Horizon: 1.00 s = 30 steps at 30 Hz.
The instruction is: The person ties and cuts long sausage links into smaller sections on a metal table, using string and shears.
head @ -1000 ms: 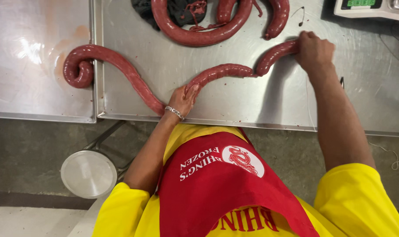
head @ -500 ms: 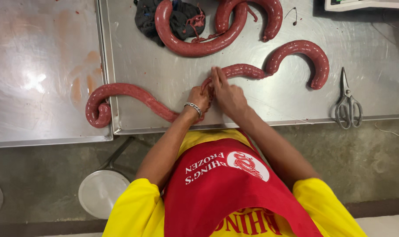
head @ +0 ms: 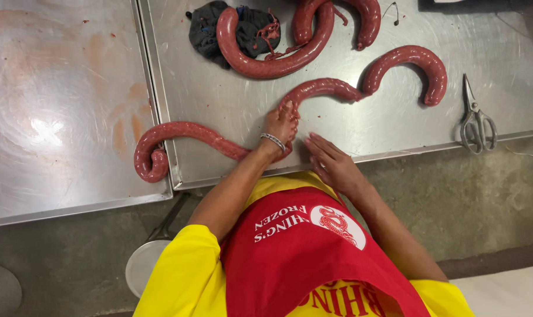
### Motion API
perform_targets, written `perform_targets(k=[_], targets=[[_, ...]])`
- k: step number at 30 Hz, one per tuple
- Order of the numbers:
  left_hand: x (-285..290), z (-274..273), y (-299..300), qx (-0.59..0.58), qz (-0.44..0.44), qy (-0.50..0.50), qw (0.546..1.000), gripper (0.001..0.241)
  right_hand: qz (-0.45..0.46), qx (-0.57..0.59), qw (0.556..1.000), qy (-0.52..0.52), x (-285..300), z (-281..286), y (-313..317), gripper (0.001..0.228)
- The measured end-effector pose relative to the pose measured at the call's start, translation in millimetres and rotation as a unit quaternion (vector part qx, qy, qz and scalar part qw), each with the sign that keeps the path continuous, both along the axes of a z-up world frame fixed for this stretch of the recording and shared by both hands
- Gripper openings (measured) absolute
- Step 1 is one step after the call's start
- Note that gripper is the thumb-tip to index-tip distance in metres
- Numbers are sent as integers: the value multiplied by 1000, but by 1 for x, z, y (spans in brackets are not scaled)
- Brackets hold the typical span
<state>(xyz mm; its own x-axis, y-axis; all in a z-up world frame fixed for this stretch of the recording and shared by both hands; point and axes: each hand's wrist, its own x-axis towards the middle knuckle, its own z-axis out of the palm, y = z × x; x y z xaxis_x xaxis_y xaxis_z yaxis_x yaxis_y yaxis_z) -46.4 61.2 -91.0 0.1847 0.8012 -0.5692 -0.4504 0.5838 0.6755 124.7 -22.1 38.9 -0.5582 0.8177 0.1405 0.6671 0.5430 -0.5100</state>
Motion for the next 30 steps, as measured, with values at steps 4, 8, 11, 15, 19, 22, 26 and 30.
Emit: perform_targets(k=[4,8,11,15,19,22,26,30], targets=[[-18,12,8,-65,49,-163,983,38,-251,-293,909,157,-3,-25,-23,56],[-18,14,14,-137,63,-278,949,37,-118,-483,783,373,-43,-71,-1,69],[-27,14,26,-117,27,-304,945,41,-80,-483,678,548,-97,-104,15,67],[-66,17,47,-77,-19,-318,945,41,-148,-419,682,582,-130,-111,32,60],[-114,29,48,-65,-60,-276,957,44,-147,-361,790,473,-147,-107,28,29],[-126,27,40,-64,-70,-208,974,48,-172,-308,816,457,-161,-106,20,37],[-129,24,33,-63,-55,-168,982,48,-179,-241,877,375,-163,-113,22,40],[-129,20,30,-56,-30,-154,986,48,-200,-203,925,250,-157,-132,24,38]])
